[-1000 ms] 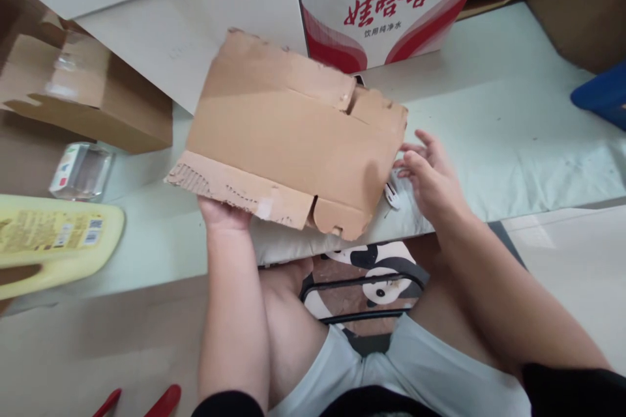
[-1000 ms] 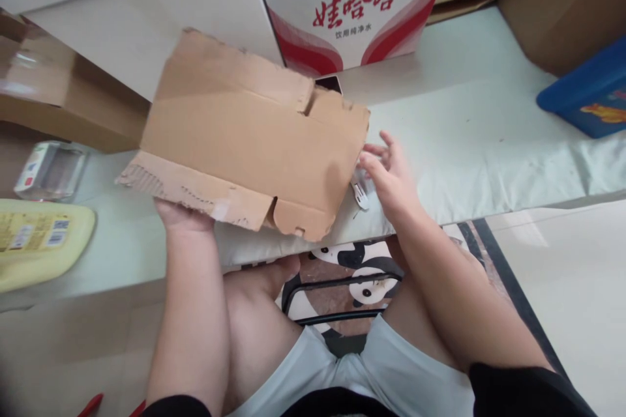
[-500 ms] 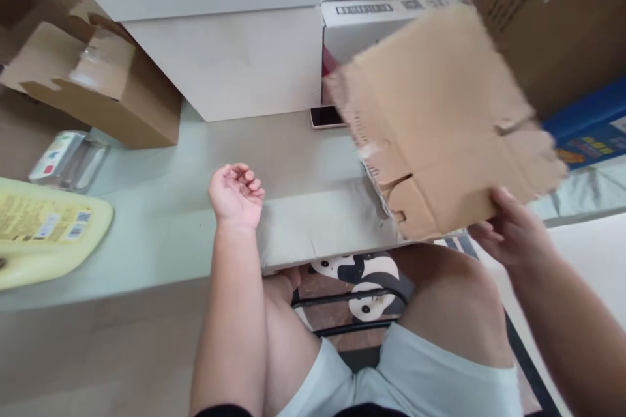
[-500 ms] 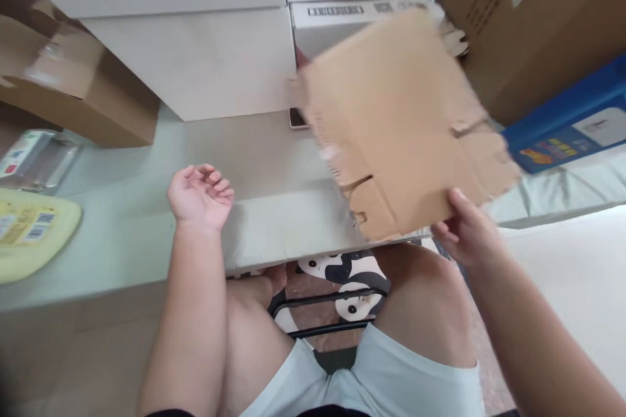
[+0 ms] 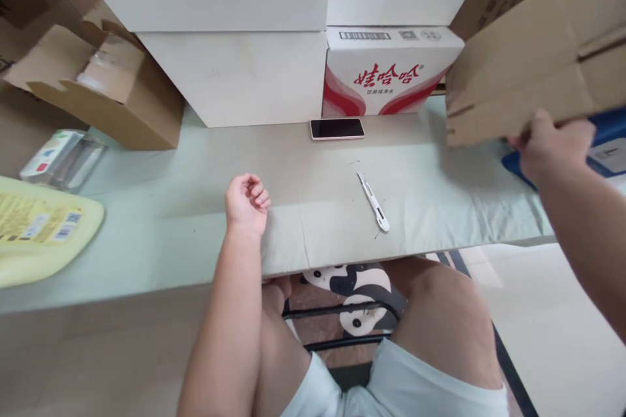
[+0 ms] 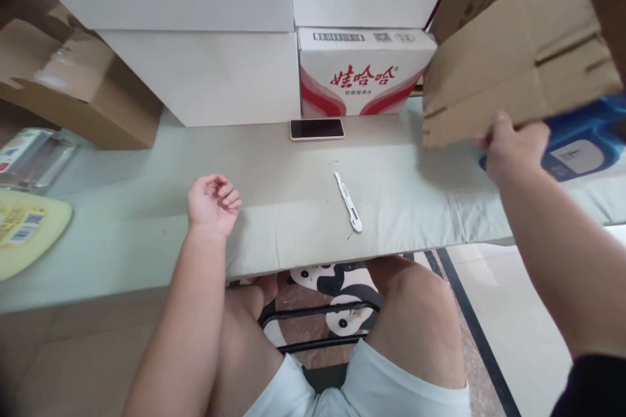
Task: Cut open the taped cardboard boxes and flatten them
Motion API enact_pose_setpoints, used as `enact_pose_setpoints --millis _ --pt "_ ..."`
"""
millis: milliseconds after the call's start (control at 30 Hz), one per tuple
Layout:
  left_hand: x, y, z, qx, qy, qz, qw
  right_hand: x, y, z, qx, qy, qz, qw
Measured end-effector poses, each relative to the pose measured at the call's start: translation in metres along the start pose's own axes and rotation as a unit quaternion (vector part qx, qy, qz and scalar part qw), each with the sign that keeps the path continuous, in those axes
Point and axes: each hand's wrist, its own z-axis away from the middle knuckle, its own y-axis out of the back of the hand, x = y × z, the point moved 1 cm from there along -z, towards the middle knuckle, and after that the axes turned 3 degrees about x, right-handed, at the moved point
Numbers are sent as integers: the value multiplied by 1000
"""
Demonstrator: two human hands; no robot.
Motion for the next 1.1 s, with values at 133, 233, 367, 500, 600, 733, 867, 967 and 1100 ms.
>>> enact_pose_setpoints --millis 133,233,367,500,600,733,867,967,1100 --pt "3 1 -2 3 -10 11 1000 -31 -55 -2 -113 -139 -42 983" --pt "7 3 -3 3 -12 27 1000 -25 -69 37 -235 -144 -29 961" --pt "13 7 -2 -7 -7 50 999 -3 -65 95 -345 -145 13 927" --pt "18 13 4 -20 -2 77 997 -6 -67 138 -447 -83 99 885" --pt "24 22 10 -18 -1 109 994 -23 -86 171 -525 20 157 836" --pt "35 38 13 -10 -3 157 987 -55 -134 226 -602 144 187 763" --pt "47 54 12 0 -15 191 982 -101 -197 292 -623 305 166 701" --pt "55 64 12 17 -14 210 977 -143 -245 340 -609 416 121 665" --pt "65 74 9 39 -11 229 973 -199 -299 394 -559 500 105 653"
